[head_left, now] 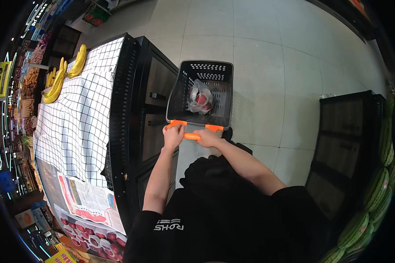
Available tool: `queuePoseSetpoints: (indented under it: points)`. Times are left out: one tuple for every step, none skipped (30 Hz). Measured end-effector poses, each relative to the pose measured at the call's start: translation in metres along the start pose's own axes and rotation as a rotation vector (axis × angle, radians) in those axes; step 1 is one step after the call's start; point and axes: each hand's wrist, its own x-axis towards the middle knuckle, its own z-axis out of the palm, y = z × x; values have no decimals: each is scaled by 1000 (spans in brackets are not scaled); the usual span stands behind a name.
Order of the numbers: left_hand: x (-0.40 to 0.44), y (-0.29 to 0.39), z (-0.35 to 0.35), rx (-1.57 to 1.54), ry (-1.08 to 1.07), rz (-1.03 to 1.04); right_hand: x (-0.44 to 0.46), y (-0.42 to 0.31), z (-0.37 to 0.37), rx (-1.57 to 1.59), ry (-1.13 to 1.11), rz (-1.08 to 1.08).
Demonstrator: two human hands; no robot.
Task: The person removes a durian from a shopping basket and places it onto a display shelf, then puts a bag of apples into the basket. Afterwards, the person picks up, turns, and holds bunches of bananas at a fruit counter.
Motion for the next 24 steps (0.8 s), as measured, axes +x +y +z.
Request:
queuePoseSetpoints:
  points:
    - [4, -2, 2, 6, 11, 3, 2, 0, -4, 0, 6, 9]
    - [11, -3, 3, 9, 23, 4, 4, -1, -10, -4, -2, 7]
    - [14, 2, 1, 0, 14, -16, 1, -5, -17, -12, 31, 28]
    - [17, 4, 2, -2, 18, -20, 0, -9, -22, -22, 63, 50]
    - [20, 7, 1, 14, 33, -15, 4, -9, -18, -26, 59, 47]
    - [24, 9, 1, 27, 42, -15, 10, -10, -13, -98, 146, 4]
    - [27, 11, 2, 24, 44, -19, 14, -11, -10, -170, 239, -43]
    - [30, 12, 3, 47, 55, -20, 19, -12, -9, -172, 233, -45]
    - [33, 14, 4, 68, 66, -24, 23, -14, -11, -198, 264, -48]
    - [36, 14, 6, 64, 66, -32, 25, -14, -12, -223, 294, -53]
    - [38, 12, 7, 64, 78, -11, 27, -12, -14, -225, 285, -56]
    - [41, 11, 8, 65, 91, 9, 31, -10, -18, -274, 256, -29]
    - [45, 12, 7, 57, 87, -10, 36, -9, -25, -322, 216, 1]
    - [48, 11, 8, 71, 92, 3, 39, -8, -28, -326, 207, -4]
    - [51, 12, 7, 84, 97, 18, 43, -5, -28, -319, 239, -35]
    - [55, 14, 4, 79, 99, 12, 46, -2, -30, -312, 273, -64]
    - [59, 16, 2, 74, 76, 8, 50, 1, -32, -316, 278, -59]
    - [64, 15, 1, 69, 55, 5, 53, 2, -37, -323, 276, -63]
    - [69, 14, 0, 63, 60, 1, 56, 2, -42, -312, 274, -62]
    - [76, 14, -3, 50, 43, 40, 60, 1, -50, -300, 261, -58]
    - [83, 12, -5, 42, 30, 88, 63, -2, -61, -312, 201, -17]
    - [93, 9, -9, 38, 34, 85, 68, -2, -67, -318, 198, -18]
    - [102, 7, -13, -5, -60, 94, 70, -2, -72, -308, 199, -11]
    - [113, 4, -17, -51, -157, 98, 76, 1, -79, -297, 193, -2]
